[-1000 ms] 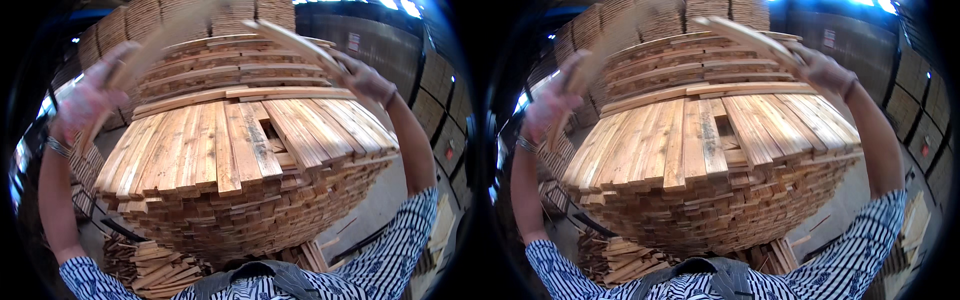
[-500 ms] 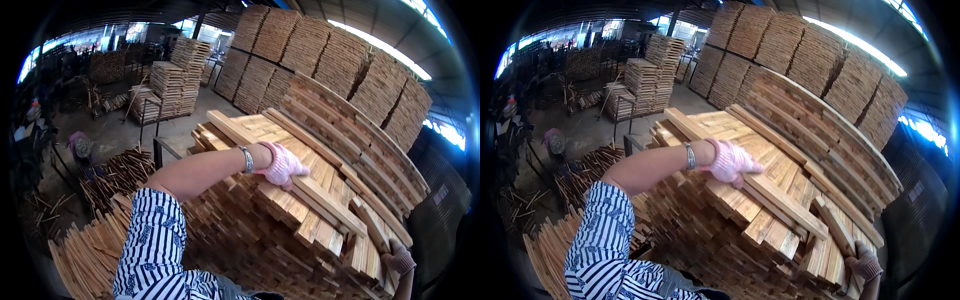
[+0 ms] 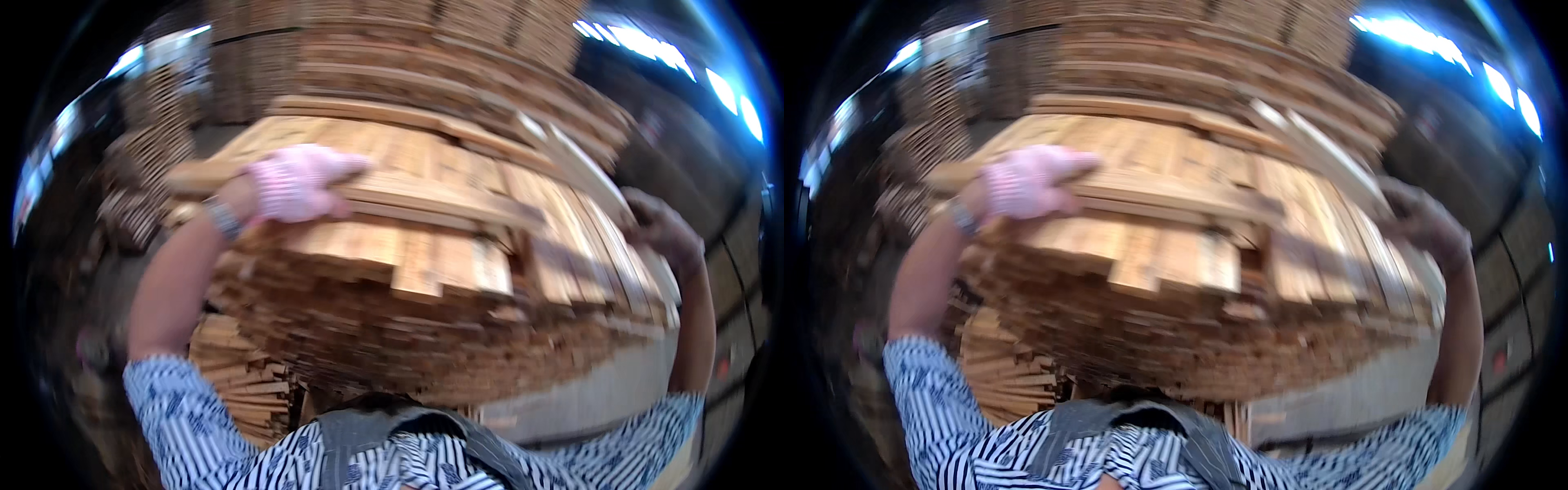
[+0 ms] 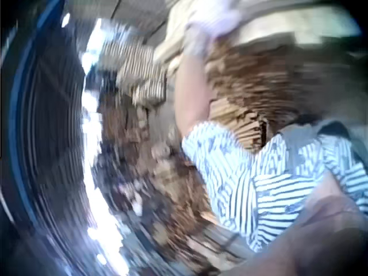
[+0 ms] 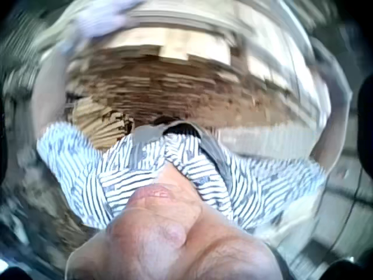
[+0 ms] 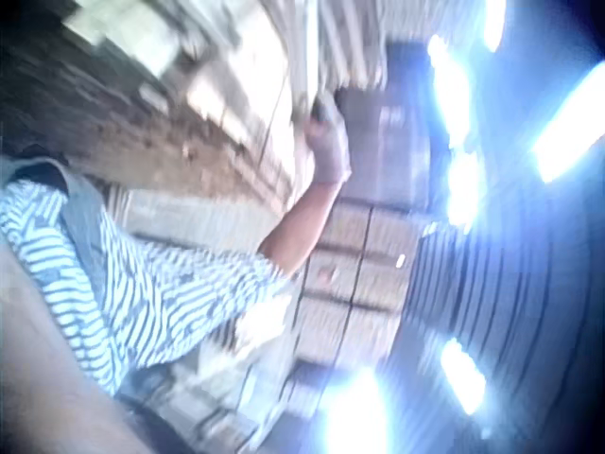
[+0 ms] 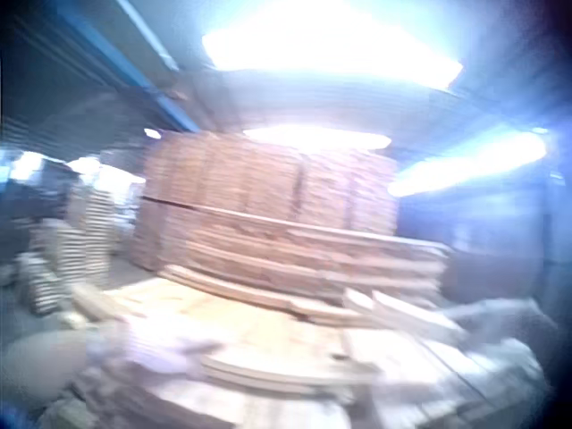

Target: The person repeatedly picks up bundles of wooden planks from a lower pile and places them onto a higher stack. They adjust the planks by hand to align them with the existing stack. The task involves moving between different stacks of wood within the warehouse.

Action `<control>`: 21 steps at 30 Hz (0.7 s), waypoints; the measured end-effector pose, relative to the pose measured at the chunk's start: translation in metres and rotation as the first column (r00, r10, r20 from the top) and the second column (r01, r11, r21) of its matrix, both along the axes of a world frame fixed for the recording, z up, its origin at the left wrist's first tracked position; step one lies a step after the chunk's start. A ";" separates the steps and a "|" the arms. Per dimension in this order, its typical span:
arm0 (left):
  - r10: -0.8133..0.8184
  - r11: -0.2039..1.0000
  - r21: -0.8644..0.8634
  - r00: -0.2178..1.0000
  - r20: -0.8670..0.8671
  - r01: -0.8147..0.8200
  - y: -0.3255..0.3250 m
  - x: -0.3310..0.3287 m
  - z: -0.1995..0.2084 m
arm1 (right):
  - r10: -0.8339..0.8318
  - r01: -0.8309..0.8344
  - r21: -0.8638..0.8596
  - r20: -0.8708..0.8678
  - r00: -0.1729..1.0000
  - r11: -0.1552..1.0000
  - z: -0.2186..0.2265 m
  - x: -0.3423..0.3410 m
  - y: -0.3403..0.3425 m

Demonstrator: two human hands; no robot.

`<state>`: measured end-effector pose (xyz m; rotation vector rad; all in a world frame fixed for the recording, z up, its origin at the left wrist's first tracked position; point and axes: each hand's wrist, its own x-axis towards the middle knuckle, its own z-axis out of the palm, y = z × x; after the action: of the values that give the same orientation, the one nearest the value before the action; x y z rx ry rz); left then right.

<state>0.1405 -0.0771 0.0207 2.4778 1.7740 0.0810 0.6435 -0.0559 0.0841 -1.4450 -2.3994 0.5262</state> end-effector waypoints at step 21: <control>-0.165 0.981 0.142 0.955 0.248 0.133 -0.002 -0.015 -0.014 | -0.058 0.034 -0.180 -0.129 0.990 0.983 -0.061 0.037 -0.034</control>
<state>0.1251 -0.0786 0.0066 2.5359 1.5149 0.4942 0.6802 -0.0899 0.0229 -1.4807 -2.2574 0.8169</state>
